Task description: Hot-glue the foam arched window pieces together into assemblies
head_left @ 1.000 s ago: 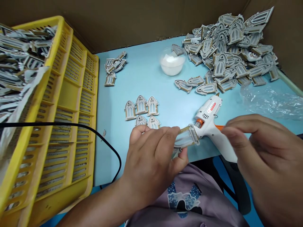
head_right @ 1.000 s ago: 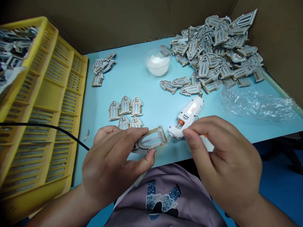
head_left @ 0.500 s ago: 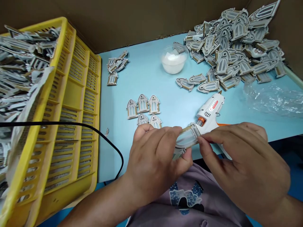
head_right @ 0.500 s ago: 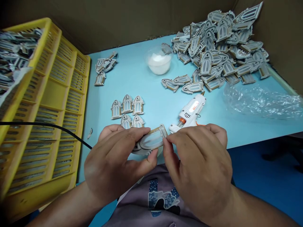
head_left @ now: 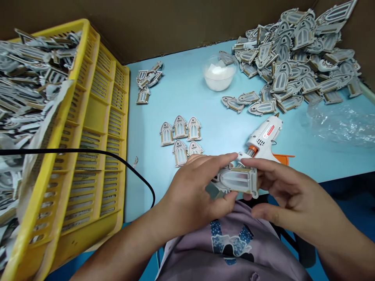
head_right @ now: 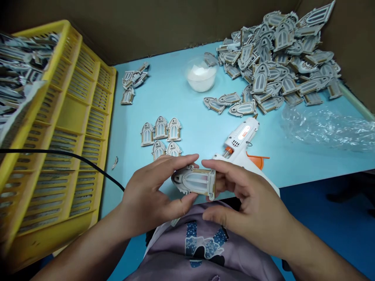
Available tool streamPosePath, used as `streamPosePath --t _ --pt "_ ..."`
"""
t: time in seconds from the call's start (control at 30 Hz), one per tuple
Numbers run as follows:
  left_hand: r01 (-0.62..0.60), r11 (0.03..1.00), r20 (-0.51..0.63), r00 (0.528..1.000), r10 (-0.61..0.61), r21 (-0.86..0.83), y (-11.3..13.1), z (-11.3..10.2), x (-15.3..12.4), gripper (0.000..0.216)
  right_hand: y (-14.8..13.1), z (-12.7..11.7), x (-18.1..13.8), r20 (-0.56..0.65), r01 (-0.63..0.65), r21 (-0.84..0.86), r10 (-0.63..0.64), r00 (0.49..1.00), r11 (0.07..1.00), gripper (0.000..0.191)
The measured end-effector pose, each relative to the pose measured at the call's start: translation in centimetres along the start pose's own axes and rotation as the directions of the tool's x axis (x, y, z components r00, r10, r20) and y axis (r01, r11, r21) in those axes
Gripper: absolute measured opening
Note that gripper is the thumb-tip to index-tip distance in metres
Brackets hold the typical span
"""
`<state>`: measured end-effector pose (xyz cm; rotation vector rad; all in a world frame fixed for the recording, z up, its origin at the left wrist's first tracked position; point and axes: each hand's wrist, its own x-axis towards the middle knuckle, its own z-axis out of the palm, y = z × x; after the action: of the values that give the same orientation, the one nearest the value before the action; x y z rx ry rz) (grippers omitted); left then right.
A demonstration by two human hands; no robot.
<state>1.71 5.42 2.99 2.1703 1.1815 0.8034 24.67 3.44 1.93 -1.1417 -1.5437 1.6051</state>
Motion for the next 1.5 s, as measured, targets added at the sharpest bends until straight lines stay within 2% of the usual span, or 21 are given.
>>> streamPosePath --t 0.07,0.1,0.17,0.27,0.33,0.37,0.4,0.47,0.53,0.6,0.7,0.8,0.93,1.2,1.33,1.5 --pt "0.072 0.995 0.032 0.997 -0.070 -0.068 -0.1 -0.1 -0.2 0.062 -0.1 0.3 -0.2 -0.075 0.008 -0.153 -0.020 0.997 0.988 0.054" --pt "0.118 0.982 0.049 0.993 -0.112 -0.146 -0.2 -0.1 -0.3 0.069 -0.2 0.5 -0.2 -0.100 0.028 -0.169 -0.045 0.994 0.985 0.051" --pt "0.206 0.891 0.080 0.979 -0.190 -0.404 -0.4 0.2 -0.6 0.084 -0.1 1.1 -0.2 -0.135 0.094 -0.074 -0.103 0.986 0.993 0.050" --pt "0.297 0.568 0.183 0.951 -0.249 -0.767 -0.8 1.3 -0.8 0.091 0.4 2.5 -0.2 -0.167 0.178 0.170 -0.149 0.975 0.969 0.046" --pt "0.350 0.379 0.273 0.931 -0.241 -0.857 -1.2 2.1 -0.8 0.083 0.8 3.1 -0.2 -0.161 0.204 0.254 -0.167 0.973 0.945 0.041" --pt "0.378 0.307 0.318 0.920 -0.228 -0.873 -1.4 2.5 -0.8 0.080 0.9 3.2 -0.2 -0.162 0.216 0.231 -0.181 0.970 0.949 0.039" --pt "0.397 0.245 0.352 0.912 -0.210 -0.884 -1.7 2.8 -0.8 0.077 0.9 3.1 -0.3 -0.169 0.232 0.157 -0.206 0.964 0.960 0.039" --pt "0.410 0.138 0.389 0.908 -0.154 -0.902 -2.2 3.0 -0.8 0.069 0.5 2.5 -0.3 -0.180 0.264 -0.112 -0.281 0.943 0.958 0.042" --pt "0.433 0.044 0.430 0.900 -0.068 -0.900 -2.7 3.0 -0.9 0.056 -0.4 1.6 -0.3 -0.171 0.281 -0.400 -0.373 0.912 0.872 0.035" --pt "0.475 -0.016 0.476 0.880 -0.008 -0.880 -3.0 2.9 -1.1 0.049 -1.7 0.9 -0.2 -0.139 0.295 -0.575 -0.446 0.884 0.763 0.027" --pt "0.522 -0.024 0.522 0.853 -0.022 -0.853 -3.2 2.8 -1.2 0.047 -3.2 0.9 0.2 -0.075 0.329 -0.682 -0.510 0.857 0.653 0.017" --pt "0.543 0.029 0.542 0.840 -0.034 -0.839 -3.1 2.8 -1.1 0.039 -3.8 1.5 0.8 -0.075 0.304 -0.728 -0.512 0.856 0.614 0.010" --pt "0.578 0.093 0.575 0.816 -0.062 -0.810 -3.1 2.8 -0.9 0.042 -3.7 2.1 1.1 -0.135 0.232 -0.715 -0.456 0.880 0.660 0.013" --pt "0.550 0.149 0.546 0.835 -0.069 -0.822 -2.7 2.5 -0.8 0.039 -3.7 2.2 1.4 -0.187 0.119 -0.701 -0.342 0.921 0.703 0.014" --pt "0.536 0.212 0.530 0.843 -0.092 -0.817 -2.3 2.3 -0.5 0.041 -3.5 2.7 1.7 -0.210 0.107 -0.712 -0.355 0.911 0.694 0.013" --pt "0.555 0.200 0.547 0.831 -0.101 -0.807 -2.2 2.3 -0.5 0.044 -3.6 2.8 1.6 -0.220 0.134 -0.661 -0.361 0.906 0.739 0.017"
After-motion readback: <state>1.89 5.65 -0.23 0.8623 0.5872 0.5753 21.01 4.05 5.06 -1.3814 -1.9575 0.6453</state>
